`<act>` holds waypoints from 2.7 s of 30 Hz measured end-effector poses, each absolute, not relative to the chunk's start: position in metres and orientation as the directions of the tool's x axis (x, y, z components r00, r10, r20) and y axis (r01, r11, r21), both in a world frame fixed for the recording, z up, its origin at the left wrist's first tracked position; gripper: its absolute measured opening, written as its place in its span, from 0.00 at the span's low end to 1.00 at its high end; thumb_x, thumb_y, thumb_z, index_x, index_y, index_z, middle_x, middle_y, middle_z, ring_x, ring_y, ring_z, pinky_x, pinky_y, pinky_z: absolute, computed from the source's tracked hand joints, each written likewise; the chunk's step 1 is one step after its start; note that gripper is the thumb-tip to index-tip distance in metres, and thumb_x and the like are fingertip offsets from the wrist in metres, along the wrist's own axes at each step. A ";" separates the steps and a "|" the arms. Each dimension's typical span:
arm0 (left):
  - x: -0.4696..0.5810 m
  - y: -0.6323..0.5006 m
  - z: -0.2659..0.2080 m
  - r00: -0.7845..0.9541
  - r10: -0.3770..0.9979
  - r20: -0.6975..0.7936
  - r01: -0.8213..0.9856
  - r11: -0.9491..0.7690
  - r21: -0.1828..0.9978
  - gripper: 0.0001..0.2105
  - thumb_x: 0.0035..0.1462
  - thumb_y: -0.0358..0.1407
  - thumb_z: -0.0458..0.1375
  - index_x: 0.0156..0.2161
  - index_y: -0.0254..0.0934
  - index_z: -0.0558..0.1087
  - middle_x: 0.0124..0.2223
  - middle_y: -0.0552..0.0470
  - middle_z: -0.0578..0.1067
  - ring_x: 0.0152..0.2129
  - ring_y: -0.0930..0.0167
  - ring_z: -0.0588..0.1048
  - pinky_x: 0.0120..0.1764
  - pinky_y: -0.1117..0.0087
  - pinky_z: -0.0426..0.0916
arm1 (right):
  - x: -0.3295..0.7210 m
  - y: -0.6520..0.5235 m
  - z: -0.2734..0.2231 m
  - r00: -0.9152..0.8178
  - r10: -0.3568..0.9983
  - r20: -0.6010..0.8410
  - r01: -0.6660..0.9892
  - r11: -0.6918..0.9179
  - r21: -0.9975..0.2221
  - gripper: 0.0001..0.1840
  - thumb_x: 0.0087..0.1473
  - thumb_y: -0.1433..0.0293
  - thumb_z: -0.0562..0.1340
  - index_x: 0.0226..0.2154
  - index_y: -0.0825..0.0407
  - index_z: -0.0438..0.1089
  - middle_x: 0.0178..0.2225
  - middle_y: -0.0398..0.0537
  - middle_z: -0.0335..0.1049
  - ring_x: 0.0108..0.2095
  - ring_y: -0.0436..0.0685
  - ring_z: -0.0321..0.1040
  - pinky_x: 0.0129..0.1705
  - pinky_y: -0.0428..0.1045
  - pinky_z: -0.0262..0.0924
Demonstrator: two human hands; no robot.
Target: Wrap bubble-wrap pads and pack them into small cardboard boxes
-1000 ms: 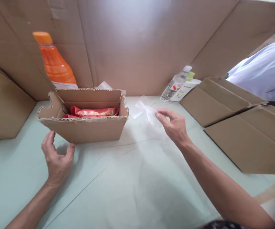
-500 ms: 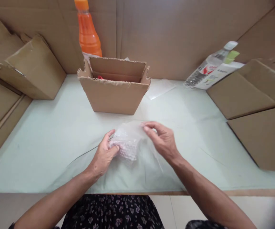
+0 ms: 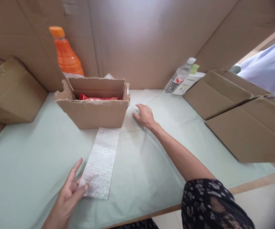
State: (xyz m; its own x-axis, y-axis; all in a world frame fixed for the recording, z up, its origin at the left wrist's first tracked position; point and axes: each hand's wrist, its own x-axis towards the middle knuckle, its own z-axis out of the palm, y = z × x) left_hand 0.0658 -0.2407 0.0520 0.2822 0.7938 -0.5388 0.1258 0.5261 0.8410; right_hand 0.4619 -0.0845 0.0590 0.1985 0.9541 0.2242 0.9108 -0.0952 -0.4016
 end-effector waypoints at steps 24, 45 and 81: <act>0.100 -0.052 0.069 0.137 0.989 0.062 0.349 -0.106 0.931 0.35 0.42 0.48 0.66 0.55 0.36 0.68 0.52 0.41 0.75 0.45 0.60 0.77 0.46 0.59 0.74 | 0.411 -0.126 0.069 -0.068 0.980 0.188 0.658 0.186 -0.729 0.39 0.53 0.53 0.67 0.63 0.51 0.63 0.57 0.59 0.72 0.50 0.67 0.74 0.45 0.59 0.72; 0.091 -0.090 0.041 0.117 0.983 0.145 0.728 -0.184 0.661 0.22 0.52 0.50 0.59 0.48 0.38 0.76 0.47 0.43 0.76 0.46 0.56 0.73 0.52 0.52 0.67 | 0.480 -0.152 0.070 0.104 0.959 0.265 0.813 0.071 -0.578 0.23 0.62 0.56 0.59 0.53 0.50 0.74 0.57 0.55 0.74 0.57 0.64 0.70 0.56 0.62 0.67; 0.151 -0.233 0.074 0.523 0.738 -0.426 0.054 0.470 0.881 0.46 0.55 0.38 0.66 0.73 0.42 0.45 0.37 0.54 0.78 0.33 0.71 0.77 0.38 0.70 0.70 | 0.403 -0.244 0.068 0.364 0.931 0.011 0.197 -0.066 -0.978 0.16 0.51 0.62 0.69 0.42 0.50 0.73 0.30 0.41 0.69 0.31 0.51 0.66 0.37 0.49 0.61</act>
State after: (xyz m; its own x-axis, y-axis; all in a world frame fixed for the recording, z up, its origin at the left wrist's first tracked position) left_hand 0.1515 -0.2333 0.0742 0.5228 0.7383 -0.4261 0.0539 0.4702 0.8809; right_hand 0.4029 -0.2438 0.0682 0.3637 0.9315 0.0106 0.1971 -0.0659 -0.9782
